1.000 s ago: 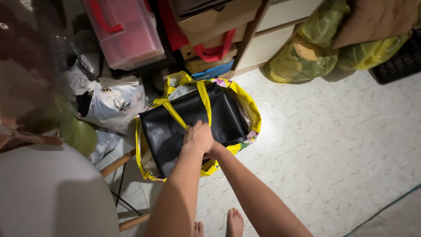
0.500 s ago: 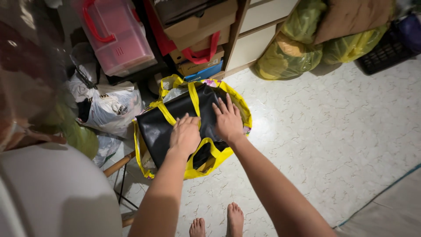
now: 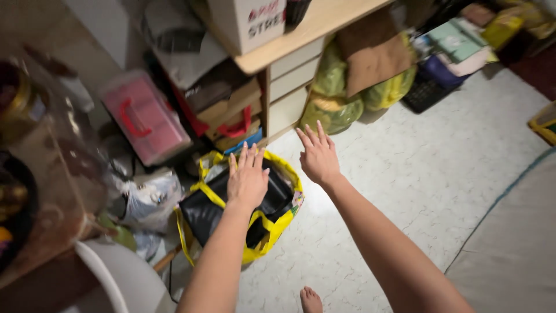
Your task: The person organizes several items including a bag, a cushion, and a towel, then uses scissors to cut a tag from the towel.
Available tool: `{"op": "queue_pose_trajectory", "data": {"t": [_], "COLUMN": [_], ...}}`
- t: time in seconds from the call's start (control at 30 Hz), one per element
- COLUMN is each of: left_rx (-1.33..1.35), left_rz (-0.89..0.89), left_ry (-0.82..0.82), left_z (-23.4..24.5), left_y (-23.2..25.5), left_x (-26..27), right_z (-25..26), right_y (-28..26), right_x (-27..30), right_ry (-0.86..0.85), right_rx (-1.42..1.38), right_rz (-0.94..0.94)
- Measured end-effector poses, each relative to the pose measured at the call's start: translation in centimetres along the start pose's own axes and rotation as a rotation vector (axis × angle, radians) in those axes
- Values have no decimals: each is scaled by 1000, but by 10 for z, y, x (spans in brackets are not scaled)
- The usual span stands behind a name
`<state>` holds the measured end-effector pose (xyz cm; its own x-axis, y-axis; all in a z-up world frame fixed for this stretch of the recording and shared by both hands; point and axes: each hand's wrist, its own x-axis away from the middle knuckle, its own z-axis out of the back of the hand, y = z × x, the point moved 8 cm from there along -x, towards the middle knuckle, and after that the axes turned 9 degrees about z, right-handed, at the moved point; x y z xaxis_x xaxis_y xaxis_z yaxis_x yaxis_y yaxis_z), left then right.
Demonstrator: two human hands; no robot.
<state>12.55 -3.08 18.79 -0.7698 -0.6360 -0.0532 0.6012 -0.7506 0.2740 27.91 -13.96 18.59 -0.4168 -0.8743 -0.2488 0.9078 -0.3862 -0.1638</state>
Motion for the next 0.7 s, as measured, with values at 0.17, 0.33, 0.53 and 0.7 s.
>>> {"op": "queue_pose_trajectory", "data": {"t": [0.17,0.33,0.53,0.7], "left_rx": [13,89,134,130], "left_rz": [-114,-202,-256,-245], "left_ry": [47,99,135,147], "left_z": [49,72,81,77], "left_y": [73,155,244,317], "left_x": [-20,-44,-90,-124], "right_z": [84,148,205,238], "right_y": [44,116,228,314], "right_x": [20,43,71,86], "right_ry": [36,53,44,13], "right_rx": [7,72,92,145], "right_rz": [-99,-166,-285,-327]}}
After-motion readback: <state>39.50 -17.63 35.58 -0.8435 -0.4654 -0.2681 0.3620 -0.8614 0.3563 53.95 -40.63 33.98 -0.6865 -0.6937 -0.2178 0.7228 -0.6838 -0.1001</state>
